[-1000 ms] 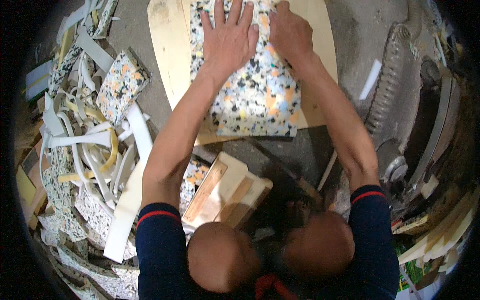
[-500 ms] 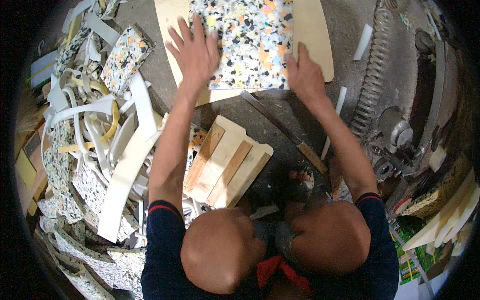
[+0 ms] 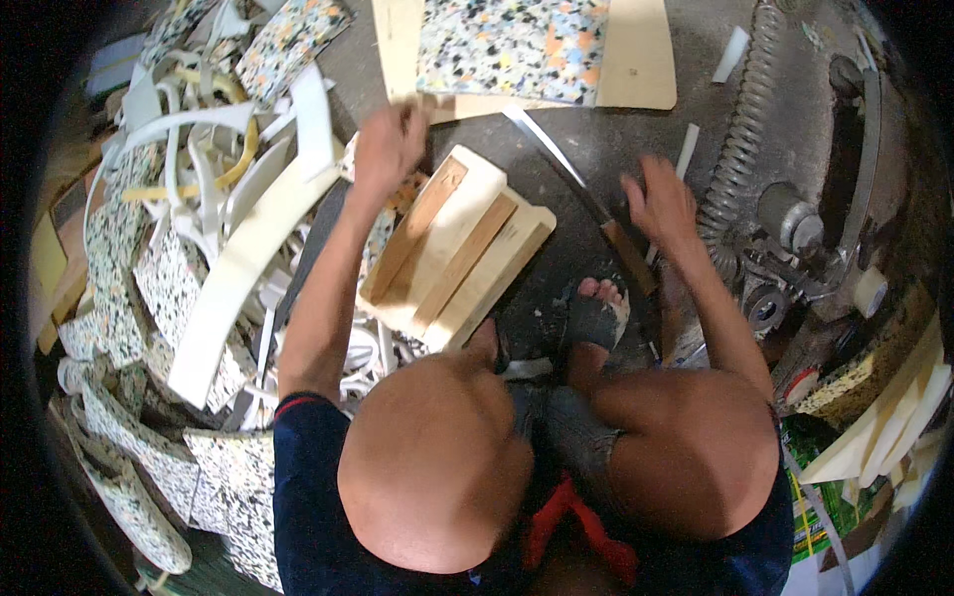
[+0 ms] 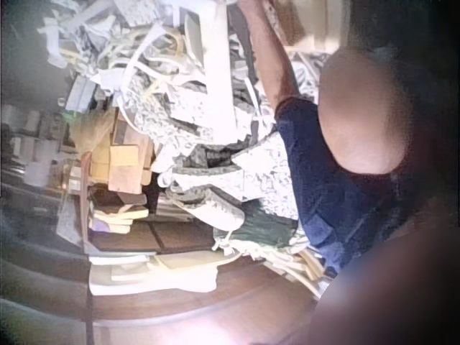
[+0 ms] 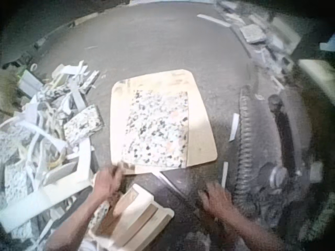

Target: The person assembles a block by layering speckled composite sheets and wooden pieces, applying adhesive with a spray gun, marking with a pen, and trimming edges with a knife. The person repeatedly aligns and presses the layers together on a workbench.

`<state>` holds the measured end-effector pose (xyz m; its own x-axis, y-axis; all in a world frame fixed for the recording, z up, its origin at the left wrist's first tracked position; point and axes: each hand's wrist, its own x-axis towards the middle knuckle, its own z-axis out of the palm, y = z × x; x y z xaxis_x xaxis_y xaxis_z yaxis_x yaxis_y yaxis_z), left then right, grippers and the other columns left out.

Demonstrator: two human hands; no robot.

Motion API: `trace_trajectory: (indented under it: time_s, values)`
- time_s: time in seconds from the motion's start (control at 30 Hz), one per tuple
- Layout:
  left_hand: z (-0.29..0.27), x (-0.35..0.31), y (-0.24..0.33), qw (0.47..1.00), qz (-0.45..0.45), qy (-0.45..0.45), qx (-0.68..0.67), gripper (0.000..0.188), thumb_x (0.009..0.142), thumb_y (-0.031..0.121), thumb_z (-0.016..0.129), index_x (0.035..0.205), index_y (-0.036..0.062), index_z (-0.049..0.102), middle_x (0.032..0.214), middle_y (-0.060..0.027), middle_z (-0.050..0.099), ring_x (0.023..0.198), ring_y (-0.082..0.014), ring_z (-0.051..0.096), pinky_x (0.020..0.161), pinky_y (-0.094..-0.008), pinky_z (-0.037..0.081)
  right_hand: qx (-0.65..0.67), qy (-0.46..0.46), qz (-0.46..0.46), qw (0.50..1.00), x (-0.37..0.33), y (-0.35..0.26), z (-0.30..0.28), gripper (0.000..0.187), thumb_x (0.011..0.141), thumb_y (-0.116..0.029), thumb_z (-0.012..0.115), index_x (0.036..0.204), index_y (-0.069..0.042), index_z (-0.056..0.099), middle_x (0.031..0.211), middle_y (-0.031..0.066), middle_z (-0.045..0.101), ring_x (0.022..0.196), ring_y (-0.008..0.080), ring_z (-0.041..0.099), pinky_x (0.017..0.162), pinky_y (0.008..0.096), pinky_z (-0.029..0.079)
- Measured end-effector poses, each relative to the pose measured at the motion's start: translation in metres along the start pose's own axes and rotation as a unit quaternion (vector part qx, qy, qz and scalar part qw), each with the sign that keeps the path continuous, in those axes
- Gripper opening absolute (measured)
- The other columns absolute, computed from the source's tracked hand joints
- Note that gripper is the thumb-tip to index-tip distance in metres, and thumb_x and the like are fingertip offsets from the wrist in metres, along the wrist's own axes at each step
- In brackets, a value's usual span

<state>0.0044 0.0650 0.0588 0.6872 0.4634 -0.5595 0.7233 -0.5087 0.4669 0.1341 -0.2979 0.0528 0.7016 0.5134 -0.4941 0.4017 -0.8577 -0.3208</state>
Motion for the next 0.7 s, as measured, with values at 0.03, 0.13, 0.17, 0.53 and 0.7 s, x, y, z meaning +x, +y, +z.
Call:
trace_trajectory:
  time_s: [0.03,0.13,0.17,0.53,0.7]
  values:
    - [0.004,-0.035,-0.01,0.998,-0.014,-0.025,0.047,0.054,0.094,0.046,0.066,0.121,-0.0008,0.066,0.114,-0.0295,0.068,0.107,-0.0444,0.065,0.087,-0.0509,0.052,-0.01,0.012,-0.023,1.0,-0.033,0.009,0.011,0.042,0.095,-0.033,0.066,0.12,-0.001,0.057,0.11,0.0244,0.061,0.098,0.0464,0.065,0.08,0.0545,0.054]
    - [0.027,-0.124,-0.039,0.995,0.016,0.015,0.102,0.06,0.086,0.043,0.077,0.124,0.0,0.064,0.11,-0.0284,0.067,0.106,-0.0435,0.064,0.088,-0.0499,0.052,-0.042,-0.041,0.026,0.998,-0.091,0.027,0.05,0.041,0.092,-0.031,0.071,0.117,-0.002,0.056,0.104,0.0232,0.06,0.094,0.0465,0.066,0.076,0.0562,0.054]
    - [0.034,-0.138,-0.047,0.994,-0.01,0.004,0.108,0.061,0.083,0.042,0.08,0.125,-0.0001,0.064,0.11,-0.0282,0.067,0.106,-0.0433,0.064,0.089,-0.0495,0.052,-0.05,-0.066,0.056,0.995,-0.102,0.032,0.06,0.043,0.091,-0.029,0.072,0.12,-0.003,0.055,0.105,0.0235,0.06,0.095,0.0468,0.066,0.076,0.0561,0.054]
    - [0.012,-0.185,-0.032,0.987,0.024,0.159,-0.01,0.057,0.087,0.033,0.077,0.126,-0.0036,0.058,0.105,-0.0259,0.069,0.098,-0.0401,0.066,0.088,-0.0483,0.05,-0.068,0.018,0.052,0.996,-0.138,0.049,0.068,0.04,0.088,-0.027,0.077,0.112,-0.002,0.059,0.1,0.0208,0.064,0.092,0.0381,0.07,0.077,0.0491,0.056]
    - [-0.024,-0.213,-0.002,0.957,0.093,0.249,-0.114,0.053,0.087,0.028,0.075,0.125,-0.0041,0.057,0.099,-0.024,0.068,0.09,-0.0347,0.065,0.083,-0.0458,0.05,-0.029,0.056,0.068,0.996,-0.142,0.057,0.063,0.039,0.087,-0.027,0.078,0.111,-0.001,0.06,0.098,0.02,0.065,0.091,0.0362,0.07,0.078,0.0475,0.056]
